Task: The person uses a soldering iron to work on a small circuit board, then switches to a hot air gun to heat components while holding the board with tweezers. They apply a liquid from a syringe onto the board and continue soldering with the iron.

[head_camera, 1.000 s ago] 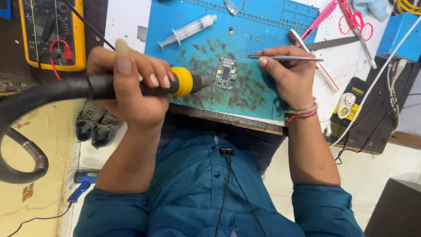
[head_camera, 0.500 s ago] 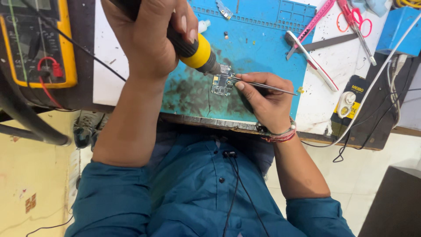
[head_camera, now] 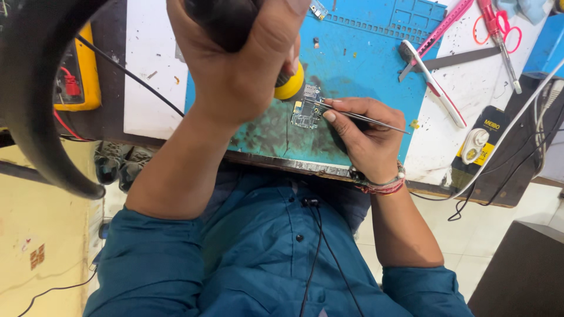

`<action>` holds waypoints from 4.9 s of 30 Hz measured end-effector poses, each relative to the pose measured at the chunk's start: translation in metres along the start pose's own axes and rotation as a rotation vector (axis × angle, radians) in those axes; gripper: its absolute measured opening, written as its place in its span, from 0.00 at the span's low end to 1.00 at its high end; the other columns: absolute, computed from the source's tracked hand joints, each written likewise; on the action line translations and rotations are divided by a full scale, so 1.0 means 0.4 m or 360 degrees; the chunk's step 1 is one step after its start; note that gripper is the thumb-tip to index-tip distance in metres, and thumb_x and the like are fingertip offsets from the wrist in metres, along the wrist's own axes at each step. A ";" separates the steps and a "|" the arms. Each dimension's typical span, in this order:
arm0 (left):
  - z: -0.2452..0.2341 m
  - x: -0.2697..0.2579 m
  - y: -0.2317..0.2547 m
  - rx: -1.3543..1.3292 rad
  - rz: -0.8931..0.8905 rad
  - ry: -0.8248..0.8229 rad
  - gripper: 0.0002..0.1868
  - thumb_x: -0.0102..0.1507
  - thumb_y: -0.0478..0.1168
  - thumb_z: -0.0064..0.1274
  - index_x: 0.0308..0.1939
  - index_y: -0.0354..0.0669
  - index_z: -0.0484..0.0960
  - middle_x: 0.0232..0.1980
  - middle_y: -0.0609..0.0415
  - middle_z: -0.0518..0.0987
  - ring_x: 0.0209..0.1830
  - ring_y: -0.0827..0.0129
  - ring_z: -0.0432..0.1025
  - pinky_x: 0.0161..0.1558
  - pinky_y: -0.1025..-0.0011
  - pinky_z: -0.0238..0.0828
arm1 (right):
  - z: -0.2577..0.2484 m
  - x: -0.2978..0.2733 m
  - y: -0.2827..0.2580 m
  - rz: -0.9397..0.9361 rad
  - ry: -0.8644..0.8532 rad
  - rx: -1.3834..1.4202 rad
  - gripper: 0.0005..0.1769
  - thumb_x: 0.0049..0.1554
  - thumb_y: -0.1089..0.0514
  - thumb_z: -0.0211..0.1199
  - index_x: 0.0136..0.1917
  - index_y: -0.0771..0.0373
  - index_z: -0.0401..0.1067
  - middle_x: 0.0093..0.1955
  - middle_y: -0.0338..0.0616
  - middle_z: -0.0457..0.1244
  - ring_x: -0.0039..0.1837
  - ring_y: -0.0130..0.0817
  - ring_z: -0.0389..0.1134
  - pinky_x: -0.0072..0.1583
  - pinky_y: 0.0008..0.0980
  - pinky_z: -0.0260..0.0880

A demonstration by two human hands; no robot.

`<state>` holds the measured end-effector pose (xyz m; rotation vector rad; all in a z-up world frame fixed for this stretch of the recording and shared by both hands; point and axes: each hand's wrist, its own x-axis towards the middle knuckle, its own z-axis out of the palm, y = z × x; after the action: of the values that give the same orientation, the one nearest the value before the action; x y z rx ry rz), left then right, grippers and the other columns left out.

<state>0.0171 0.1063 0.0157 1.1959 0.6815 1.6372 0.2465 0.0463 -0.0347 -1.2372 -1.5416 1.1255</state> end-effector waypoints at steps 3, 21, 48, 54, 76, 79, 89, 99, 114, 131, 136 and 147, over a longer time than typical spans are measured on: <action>0.013 -0.003 0.002 -0.0041 0.0052 0.0051 0.07 0.73 0.33 0.58 0.48 0.37 0.75 0.35 0.57 0.78 0.26 0.76 0.75 0.28 0.78 0.72 | 0.000 0.001 0.000 -0.0014 0.0000 -0.0014 0.08 0.60 0.72 0.71 0.53 0.72 0.77 0.53 0.51 0.72 0.55 0.31 0.74 0.59 0.27 0.74; 0.015 -0.030 0.059 0.0595 0.0189 -0.0161 0.14 0.76 0.30 0.62 0.37 0.36 0.74 0.28 0.59 0.71 0.23 0.83 0.63 0.27 0.81 0.55 | 0.002 -0.003 -0.001 -0.0036 -0.0003 -0.0004 0.08 0.60 0.71 0.71 0.53 0.73 0.77 0.52 0.49 0.72 0.54 0.28 0.73 0.58 0.26 0.74; -0.025 -0.042 0.059 0.0048 -0.0169 -0.0159 0.17 0.76 0.38 0.60 0.35 0.37 0.74 0.27 0.56 0.74 0.24 0.76 0.71 0.30 0.76 0.70 | 0.103 -0.025 -0.090 -0.0383 0.0197 -0.1286 0.39 0.53 0.43 0.79 0.66 0.65 0.66 0.49 0.45 0.64 0.52 0.44 0.65 0.55 0.43 0.65; -0.042 0.033 0.000 -0.0150 -0.0183 -0.0265 0.13 0.79 0.37 0.57 0.43 0.30 0.83 0.28 0.52 0.77 0.26 0.69 0.75 0.36 0.69 0.76 | 0.083 0.012 -0.079 -0.0475 0.0075 -0.1167 0.34 0.54 0.54 0.75 0.68 0.65 0.64 0.55 0.46 0.66 0.56 0.46 0.66 0.59 0.42 0.65; -0.078 0.039 -0.100 -0.0115 -0.0216 -0.0416 0.09 0.78 0.36 0.51 0.47 0.34 0.82 0.32 0.52 0.79 0.28 0.71 0.77 0.37 0.71 0.80 | 0.053 -0.083 -0.021 0.0088 0.0360 -0.0059 0.15 0.69 0.65 0.60 0.67 0.71 0.71 0.55 0.51 0.71 0.53 0.30 0.73 0.58 0.30 0.74; -0.078 0.037 -0.097 -0.0166 -0.0236 -0.0370 0.09 0.78 0.35 0.52 0.47 0.32 0.83 0.31 0.51 0.78 0.28 0.70 0.76 0.37 0.71 0.79 | 0.050 -0.073 -0.029 -0.0181 0.0245 -0.0475 0.13 0.67 0.68 0.65 0.65 0.71 0.74 0.56 0.50 0.70 0.52 0.29 0.70 0.55 0.25 0.69; -0.082 0.035 -0.107 -0.0110 -0.0219 -0.0413 0.08 0.77 0.35 0.50 0.48 0.33 0.82 0.31 0.53 0.79 0.28 0.72 0.77 0.36 0.72 0.80 | 0.058 -0.062 -0.011 0.0037 0.0340 -0.0211 0.08 0.63 0.68 0.69 0.57 0.70 0.76 0.47 0.41 0.70 0.44 0.20 0.67 0.47 0.19 0.65; -0.082 0.035 -0.105 -0.0113 -0.0275 -0.0375 0.08 0.77 0.34 0.51 0.46 0.33 0.83 0.33 0.52 0.79 0.28 0.70 0.76 0.36 0.70 0.79 | 0.061 -0.059 -0.011 0.0050 0.0308 -0.0263 0.07 0.62 0.68 0.70 0.54 0.69 0.76 0.45 0.39 0.70 0.44 0.18 0.66 0.47 0.19 0.65; -0.088 0.042 -0.085 -0.0305 -0.0333 -0.0343 0.12 0.78 0.34 0.55 0.40 0.31 0.81 0.27 0.50 0.76 0.26 0.64 0.75 0.37 0.64 0.80 | 0.067 -0.052 -0.014 0.0010 0.0325 -0.0258 0.07 0.61 0.69 0.71 0.52 0.69 0.76 0.44 0.38 0.69 0.43 0.17 0.65 0.45 0.19 0.64; -0.069 0.067 -0.072 -0.0367 -0.0423 -0.0255 0.12 0.73 0.33 0.58 0.34 0.34 0.79 0.24 0.52 0.73 0.22 0.65 0.72 0.31 0.67 0.73 | 0.071 -0.047 -0.023 -0.0009 0.0344 -0.0287 0.07 0.59 0.68 0.71 0.51 0.69 0.77 0.39 0.35 0.68 0.39 0.15 0.62 0.41 0.18 0.60; -0.059 0.072 -0.063 -0.0388 -0.0433 -0.0248 0.13 0.71 0.32 0.58 0.31 0.37 0.75 0.22 0.53 0.71 0.19 0.68 0.70 0.28 0.69 0.72 | 0.075 -0.045 -0.027 -0.0024 0.0351 -0.0300 0.07 0.59 0.67 0.71 0.51 0.69 0.77 0.40 0.35 0.68 0.39 0.15 0.63 0.41 0.18 0.61; -0.062 0.075 -0.061 -0.0384 -0.0400 -0.0292 0.13 0.71 0.32 0.58 0.32 0.37 0.75 0.22 0.53 0.71 0.19 0.67 0.71 0.28 0.68 0.73 | 0.074 -0.048 -0.023 -0.0009 0.0343 -0.0290 0.06 0.59 0.67 0.71 0.51 0.69 0.77 0.40 0.36 0.68 0.39 0.15 0.63 0.41 0.19 0.61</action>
<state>0.0016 0.1456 -0.0023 1.0258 0.4816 1.3395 0.2191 0.0225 -0.0343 -1.4250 -1.5061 0.8317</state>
